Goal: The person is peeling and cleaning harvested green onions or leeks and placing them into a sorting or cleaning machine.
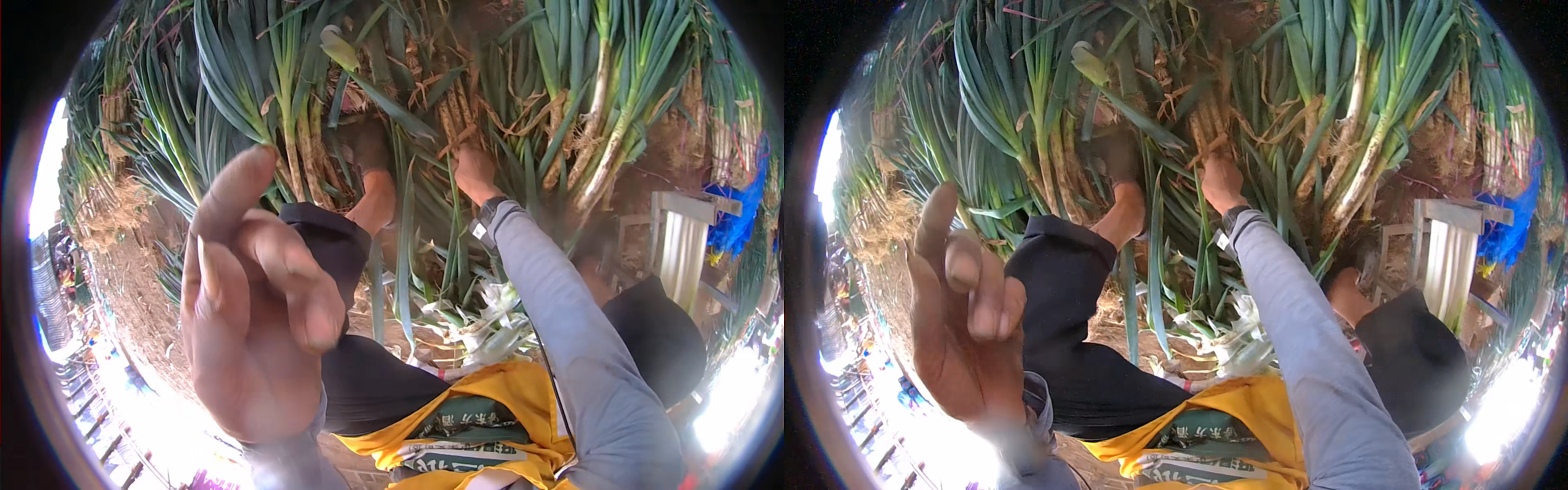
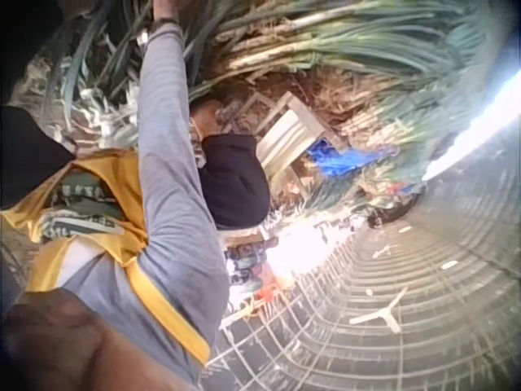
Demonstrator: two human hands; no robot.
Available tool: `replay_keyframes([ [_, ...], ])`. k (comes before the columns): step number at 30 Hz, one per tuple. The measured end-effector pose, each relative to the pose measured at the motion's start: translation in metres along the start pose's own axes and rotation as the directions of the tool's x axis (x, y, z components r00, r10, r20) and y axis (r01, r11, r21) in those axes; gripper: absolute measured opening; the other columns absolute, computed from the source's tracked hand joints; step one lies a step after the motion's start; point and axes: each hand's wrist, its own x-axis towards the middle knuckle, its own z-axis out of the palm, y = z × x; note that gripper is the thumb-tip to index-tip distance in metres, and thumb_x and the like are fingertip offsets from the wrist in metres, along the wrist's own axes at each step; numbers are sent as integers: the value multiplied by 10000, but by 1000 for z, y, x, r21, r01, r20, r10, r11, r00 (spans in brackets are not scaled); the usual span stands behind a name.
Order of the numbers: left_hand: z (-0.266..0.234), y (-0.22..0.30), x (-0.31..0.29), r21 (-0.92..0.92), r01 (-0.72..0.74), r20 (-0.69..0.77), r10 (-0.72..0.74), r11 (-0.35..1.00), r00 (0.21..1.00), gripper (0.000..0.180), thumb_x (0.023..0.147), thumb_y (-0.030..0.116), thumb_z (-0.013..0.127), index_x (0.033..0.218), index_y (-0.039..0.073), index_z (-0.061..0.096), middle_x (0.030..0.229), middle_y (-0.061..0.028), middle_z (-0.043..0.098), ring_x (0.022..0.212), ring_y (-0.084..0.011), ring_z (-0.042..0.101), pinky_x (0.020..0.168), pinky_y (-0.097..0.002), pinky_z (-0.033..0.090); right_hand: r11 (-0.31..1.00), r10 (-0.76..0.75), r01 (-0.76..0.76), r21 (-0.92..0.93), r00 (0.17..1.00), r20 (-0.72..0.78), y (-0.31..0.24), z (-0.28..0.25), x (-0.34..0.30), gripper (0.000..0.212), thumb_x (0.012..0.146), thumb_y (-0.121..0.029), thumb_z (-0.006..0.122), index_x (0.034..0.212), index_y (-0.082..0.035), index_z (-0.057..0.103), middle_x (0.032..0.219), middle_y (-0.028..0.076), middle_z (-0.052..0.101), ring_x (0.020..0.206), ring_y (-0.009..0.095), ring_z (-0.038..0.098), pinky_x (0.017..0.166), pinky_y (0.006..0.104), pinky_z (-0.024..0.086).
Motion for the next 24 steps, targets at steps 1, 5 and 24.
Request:
replay_keyframes([
  [1,-2,-3,3,-5,-6,75,6,1000,997,523,1109,275,401,1498,-69,341,948,-52,594,663,-88,518,583,-240,449,1000,18,-18,-6,1000,3,0,0,2,332,910,-304,637,1092,-30,674,1027,247,704,1006,453,655,859,528,513],
  [5,-4,-8,6,67,18,186,-30,998,982,529,1106,291,408,1491,-67,353,965,-53,600,663,-87,520,580,-241,448,994,33,-52,100,982,187,7,-39,11,397,869,-393,644,1071,-54,691,1063,243,704,1029,447,653,879,501,518],
  [24,38,-33,27,30,-85,174,78,996,982,343,1027,234,610,1274,-4,618,1038,-64,695,845,-116,635,768,-262,513,798,-237,55,600,944,229,12,-232,-179,375,928,-380,696,1014,-16,705,865,39,663,752,121,623,689,305,523],
])
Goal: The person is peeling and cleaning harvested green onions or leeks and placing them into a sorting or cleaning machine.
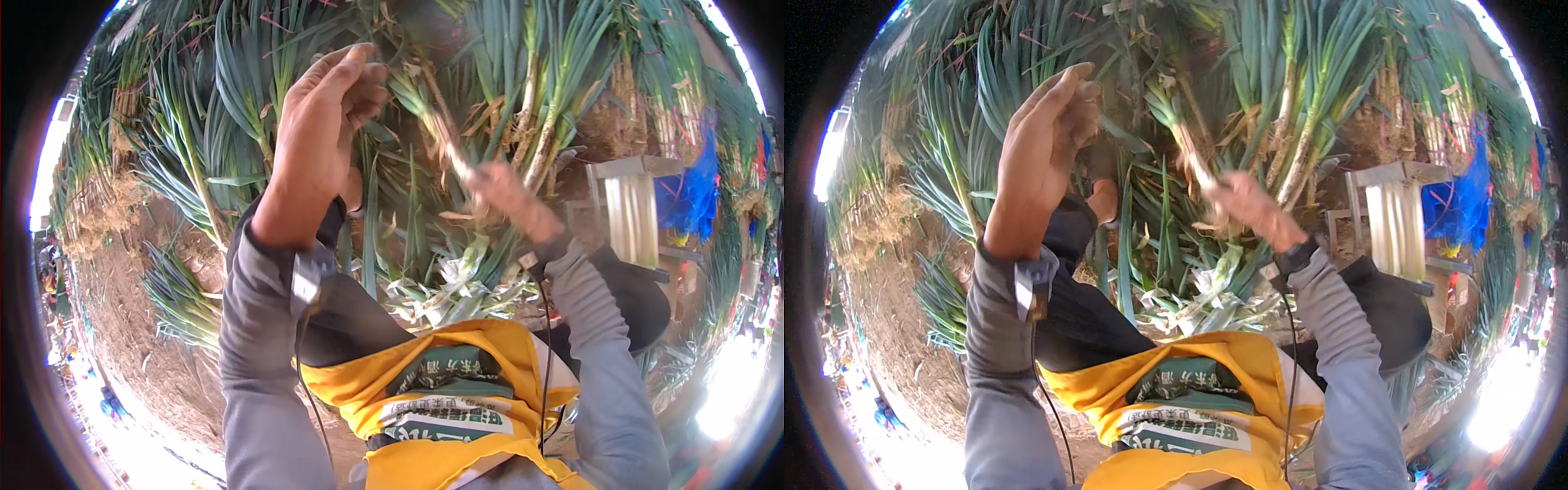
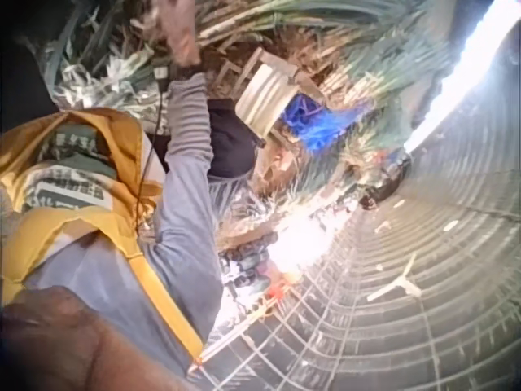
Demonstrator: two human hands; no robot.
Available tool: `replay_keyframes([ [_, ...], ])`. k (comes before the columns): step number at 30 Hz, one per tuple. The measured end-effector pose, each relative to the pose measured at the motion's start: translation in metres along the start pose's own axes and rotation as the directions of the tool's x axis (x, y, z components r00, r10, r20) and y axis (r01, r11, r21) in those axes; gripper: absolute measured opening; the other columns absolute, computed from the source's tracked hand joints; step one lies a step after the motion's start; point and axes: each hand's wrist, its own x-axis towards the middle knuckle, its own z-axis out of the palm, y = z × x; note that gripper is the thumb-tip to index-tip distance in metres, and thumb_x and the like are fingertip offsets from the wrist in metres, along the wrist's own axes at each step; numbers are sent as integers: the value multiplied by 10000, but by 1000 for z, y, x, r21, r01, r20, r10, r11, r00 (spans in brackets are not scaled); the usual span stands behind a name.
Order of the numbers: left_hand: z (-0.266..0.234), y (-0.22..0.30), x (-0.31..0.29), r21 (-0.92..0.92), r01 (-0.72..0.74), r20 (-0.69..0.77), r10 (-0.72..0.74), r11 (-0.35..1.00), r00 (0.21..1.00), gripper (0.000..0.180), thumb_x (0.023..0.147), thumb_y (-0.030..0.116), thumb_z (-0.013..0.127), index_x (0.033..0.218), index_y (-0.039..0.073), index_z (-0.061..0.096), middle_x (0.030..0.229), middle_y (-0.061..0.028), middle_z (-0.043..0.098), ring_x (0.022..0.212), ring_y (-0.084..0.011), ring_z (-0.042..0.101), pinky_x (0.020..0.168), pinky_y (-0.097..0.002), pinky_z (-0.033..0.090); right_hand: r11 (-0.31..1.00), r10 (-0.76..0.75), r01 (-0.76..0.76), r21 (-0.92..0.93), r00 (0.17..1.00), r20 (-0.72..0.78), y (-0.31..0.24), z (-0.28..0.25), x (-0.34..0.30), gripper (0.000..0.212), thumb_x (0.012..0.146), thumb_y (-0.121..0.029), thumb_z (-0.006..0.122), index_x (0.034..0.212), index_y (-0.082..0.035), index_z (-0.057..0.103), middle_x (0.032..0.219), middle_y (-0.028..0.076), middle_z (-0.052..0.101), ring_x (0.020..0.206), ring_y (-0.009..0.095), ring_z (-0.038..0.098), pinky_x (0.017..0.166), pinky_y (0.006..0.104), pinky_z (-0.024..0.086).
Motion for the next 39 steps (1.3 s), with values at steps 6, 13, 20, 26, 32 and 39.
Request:
replay_keyframes([
  [6,11,-18,13,-22,59,-150,-62,998,987,340,1012,230,641,1266,5,633,1113,-80,697,915,-139,658,863,-272,550,720,-622,492,-489,770,-141,-70,-70,-72,347,945,-232,680,1266,-111,633,1074,69,705,997,217,652,967,380,478],
  [13,13,-39,26,43,48,-139,-41,998,989,299,990,242,668,1207,38,642,1080,-84,703,913,-172,673,806,-304,539,674,-708,613,-413,695,-124,-6,-9,-127,481,912,-74,695,1373,-138,574,1178,167,652,1083,284,632,1009,387,463],
  [20,11,-77,42,120,123,-176,-101,985,979,289,1027,282,603,1153,23,620,888,-35,642,708,-140,633,650,-273,535,872,-479,451,-191,866,-143,-61,-32,-156,457,919,-172,725,1339,-56,590,1166,144,634,1007,258,629,907,337,490],
  [26,18,-81,40,18,385,-167,-377,923,911,512,1038,471,543,1215,-7,583,991,-119,664,837,-236,676,789,-375,587,963,-152,190,191,968,-199,-140,-34,-208,398,896,-213,703,1211,25,652,920,32,681,783,137,634,703,272,507],
  [32,25,-63,47,-216,263,120,-241,940,963,431,1033,420,578,1204,25,588,1064,-119,684,922,-254,689,815,-421,588,817,-337,301,-492,941,18,-91,4,-198,318,804,-179,764,1023,22,655,846,145,612,724,331,610,653,404,509],
  [39,25,-30,45,-274,-133,135,175,953,975,388,1015,257,642,1321,43,539,1177,-73,635,1024,-219,641,862,-403,550,682,-492,324,-655,867,-84,-38,49,-112,454,882,-332,752,1152,16,641,929,185,622,863,391,644,715,450,512],
])
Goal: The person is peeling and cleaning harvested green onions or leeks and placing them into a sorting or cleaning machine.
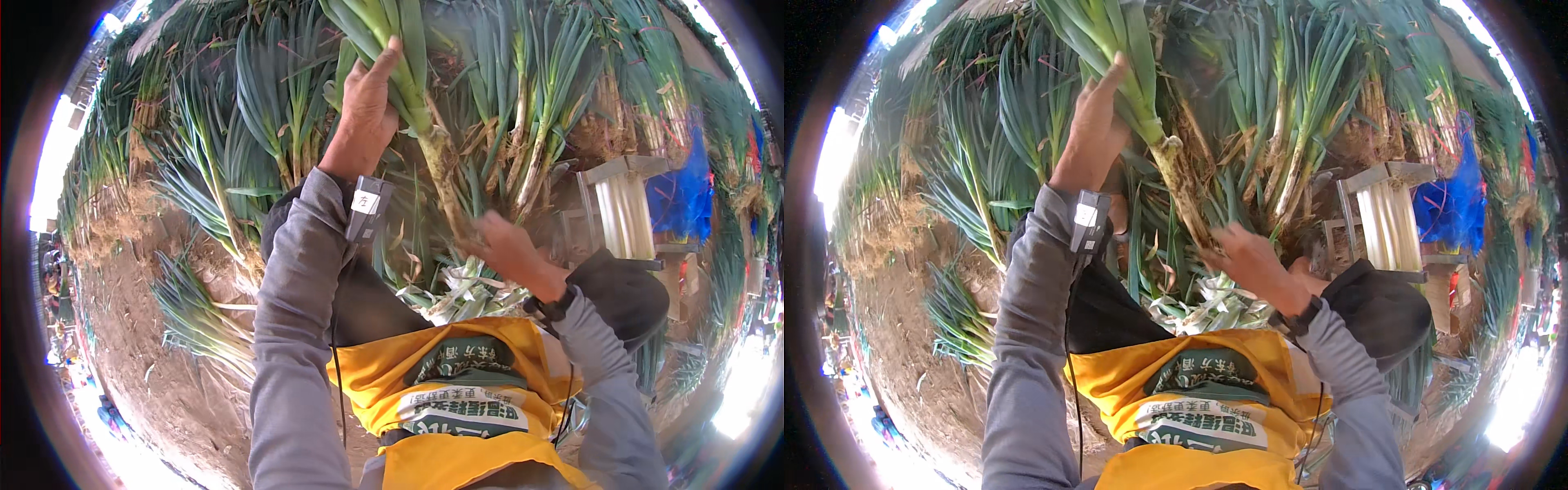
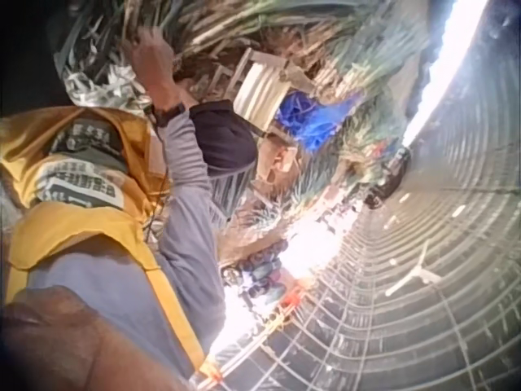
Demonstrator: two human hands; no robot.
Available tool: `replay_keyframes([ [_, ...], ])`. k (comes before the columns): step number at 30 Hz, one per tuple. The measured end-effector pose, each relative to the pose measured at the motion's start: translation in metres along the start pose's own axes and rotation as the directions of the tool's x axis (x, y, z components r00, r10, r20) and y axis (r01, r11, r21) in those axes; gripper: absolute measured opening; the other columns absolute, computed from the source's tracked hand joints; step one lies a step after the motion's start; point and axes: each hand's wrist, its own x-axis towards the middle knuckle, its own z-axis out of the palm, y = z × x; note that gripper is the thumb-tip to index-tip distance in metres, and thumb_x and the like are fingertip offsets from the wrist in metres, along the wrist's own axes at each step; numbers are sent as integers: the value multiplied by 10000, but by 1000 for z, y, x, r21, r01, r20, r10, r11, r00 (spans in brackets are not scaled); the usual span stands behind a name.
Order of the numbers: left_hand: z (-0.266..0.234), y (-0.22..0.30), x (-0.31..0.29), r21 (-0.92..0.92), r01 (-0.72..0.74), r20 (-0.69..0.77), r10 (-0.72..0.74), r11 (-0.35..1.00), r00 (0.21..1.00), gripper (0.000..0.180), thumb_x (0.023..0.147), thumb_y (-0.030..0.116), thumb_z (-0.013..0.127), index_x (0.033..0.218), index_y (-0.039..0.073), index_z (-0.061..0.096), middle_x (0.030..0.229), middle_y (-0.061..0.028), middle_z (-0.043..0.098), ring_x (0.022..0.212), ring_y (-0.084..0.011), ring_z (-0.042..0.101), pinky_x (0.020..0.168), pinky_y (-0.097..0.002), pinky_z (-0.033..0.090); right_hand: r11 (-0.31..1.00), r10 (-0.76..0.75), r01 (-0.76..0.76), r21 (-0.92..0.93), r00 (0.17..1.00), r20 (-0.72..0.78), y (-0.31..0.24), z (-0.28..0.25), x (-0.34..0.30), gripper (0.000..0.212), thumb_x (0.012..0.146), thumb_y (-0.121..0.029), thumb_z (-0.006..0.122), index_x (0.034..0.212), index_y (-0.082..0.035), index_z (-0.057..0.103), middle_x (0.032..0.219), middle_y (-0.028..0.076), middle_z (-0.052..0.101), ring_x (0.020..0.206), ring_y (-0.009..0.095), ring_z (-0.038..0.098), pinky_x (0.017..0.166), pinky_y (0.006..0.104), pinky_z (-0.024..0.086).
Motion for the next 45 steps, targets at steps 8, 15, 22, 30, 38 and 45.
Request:
replay_keyframes([
  [8,8,25,-4,18,-127,100,124,992,987,440,1014,269,646,1381,74,501,1251,-63,612,1120,-227,612,925,-416,522,729,330,-161,665,934,-135,-40,-34,144,350,934,-259,718,1071,61,680,824,124,682,745,187,630,703,346,507],
  [15,-5,31,-10,97,-143,74,136,985,988,445,999,235,668,1392,87,519,1248,-31,624,1132,-215,609,952,-401,502,704,309,-173,688,948,-78,-11,-5,110,189,951,-228,711,991,-47,675,772,-28,631,665,47,567,598,230,448],
  [22,-9,45,-10,126,-172,-22,176,977,984,417,1004,223,661,1351,47,512,1241,-62,624,1097,-218,631,910,-407,532,968,169,-21,-249,791,588,55,80,-23,126,867,-72,579,876,-45,702,820,200,670,771,429,659,696,510,539],
  [30,23,12,-19,113,-102,115,89,988,989,340,996,205,669,1278,37,581,1156,-45,666,970,-148,660,797,-334,557,563,261,-81,823,962,-83,36,-11,73,294,973,-238,658,1139,3,679,1014,207,701,939,333,706,827,431,563],
  [38,42,4,-30,515,-75,153,-5,854,988,424,930,42,593,1347,-12,535,1264,-146,622,1178,-294,584,1018,-423,462,751,93,209,627,906,-413,-25,-74,141,341,850,-194,793,1115,-5,690,991,98,720,910,150,657,788,338,540],
  [45,55,-15,-15,20,56,93,-58,998,994,426,1042,334,590,1361,59,526,1222,-69,616,1043,-205,623,925,-355,500,541,108,158,826,961,-254,-32,-122,127,322,796,-195,814,1002,-3,658,870,22,646,835,115,588,737,284,477],
])
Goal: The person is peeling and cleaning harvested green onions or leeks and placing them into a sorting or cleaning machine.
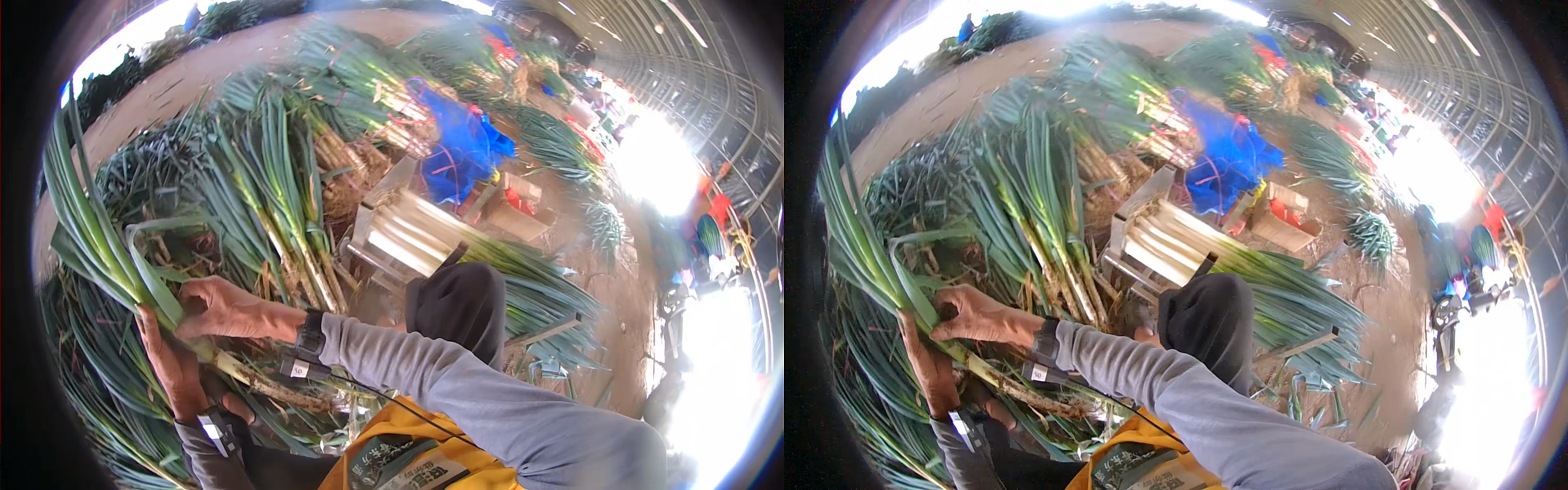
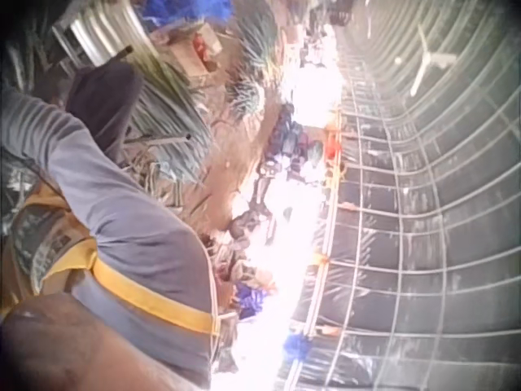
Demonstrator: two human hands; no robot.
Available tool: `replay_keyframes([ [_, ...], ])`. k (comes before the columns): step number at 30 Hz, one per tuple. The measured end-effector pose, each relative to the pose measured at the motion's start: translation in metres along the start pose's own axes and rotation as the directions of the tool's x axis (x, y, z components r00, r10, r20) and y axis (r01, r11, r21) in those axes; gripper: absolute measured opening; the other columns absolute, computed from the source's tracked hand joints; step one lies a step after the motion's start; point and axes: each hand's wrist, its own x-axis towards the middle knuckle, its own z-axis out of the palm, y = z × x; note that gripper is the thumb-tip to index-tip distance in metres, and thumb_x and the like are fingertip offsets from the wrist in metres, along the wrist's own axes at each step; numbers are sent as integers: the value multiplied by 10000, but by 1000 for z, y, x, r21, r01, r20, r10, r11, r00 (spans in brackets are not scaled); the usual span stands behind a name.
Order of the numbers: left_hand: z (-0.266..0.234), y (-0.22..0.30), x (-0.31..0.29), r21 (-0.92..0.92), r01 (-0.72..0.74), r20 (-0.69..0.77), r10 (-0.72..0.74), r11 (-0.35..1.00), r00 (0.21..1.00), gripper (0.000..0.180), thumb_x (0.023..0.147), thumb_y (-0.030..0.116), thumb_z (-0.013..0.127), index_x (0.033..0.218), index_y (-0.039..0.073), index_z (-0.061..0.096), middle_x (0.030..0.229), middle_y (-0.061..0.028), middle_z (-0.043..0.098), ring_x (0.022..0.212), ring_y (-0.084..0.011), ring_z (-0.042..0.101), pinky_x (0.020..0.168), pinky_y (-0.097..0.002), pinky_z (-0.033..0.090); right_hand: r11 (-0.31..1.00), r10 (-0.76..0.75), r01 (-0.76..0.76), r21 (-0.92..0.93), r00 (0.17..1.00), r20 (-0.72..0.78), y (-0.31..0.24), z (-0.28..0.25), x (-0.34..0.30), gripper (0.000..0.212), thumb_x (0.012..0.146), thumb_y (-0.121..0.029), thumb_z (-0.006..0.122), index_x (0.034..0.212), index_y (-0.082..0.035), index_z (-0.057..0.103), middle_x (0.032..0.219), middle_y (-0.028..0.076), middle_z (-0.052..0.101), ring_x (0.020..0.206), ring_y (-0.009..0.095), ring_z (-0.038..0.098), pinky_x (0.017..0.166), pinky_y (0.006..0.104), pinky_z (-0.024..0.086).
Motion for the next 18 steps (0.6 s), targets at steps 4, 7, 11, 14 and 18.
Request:
replay_keyframes([
  [4,1,-4,9,53,-52,90,47,997,995,349,1040,291,599,1277,39,558,1030,-54,650,901,-143,634,786,-285,526,994,-58,57,-90,998,-9,-2,7,-20,216,838,-177,786,889,-44,624,822,-14,568,806,93,515,706,271,432],
  [7,-14,-7,19,172,-28,-83,43,985,996,361,1019,307,635,1261,48,567,1019,-41,634,875,-128,617,759,-276,521,1000,3,-3,2,996,-88,-1,6,-34,208,873,-134,767,973,-15,629,861,5,606,820,101,539,721,280,454],
  [11,-48,-4,33,183,-104,-137,131,978,982,376,997,282,675,1280,56,575,1084,-52,637,950,-125,601,820,-293,509,991,-7,17,130,997,-70,27,2,-55,214,907,-81,703,1072,14,604,854,14,605,810,112,546,702,287,481],
  [14,-66,8,38,213,-102,-141,134,972,981,438,979,302,697,1318,57,565,1131,-64,639,969,-140,603,854,-311,505,1000,-16,16,10,1000,14,89,8,-99,309,913,-137,675,1173,9,593,979,41,652,883,106,561,762,329,491],
  [18,-61,16,16,473,-83,-236,216,877,947,518,908,234,689,1379,69,550,1233,-109,622,1071,-228,595,946,-373,481,791,301,-272,-549,953,-38,191,0,-194,514,830,-280,689,1219,40,588,1025,227,682,921,344,657,850,442,517],
])
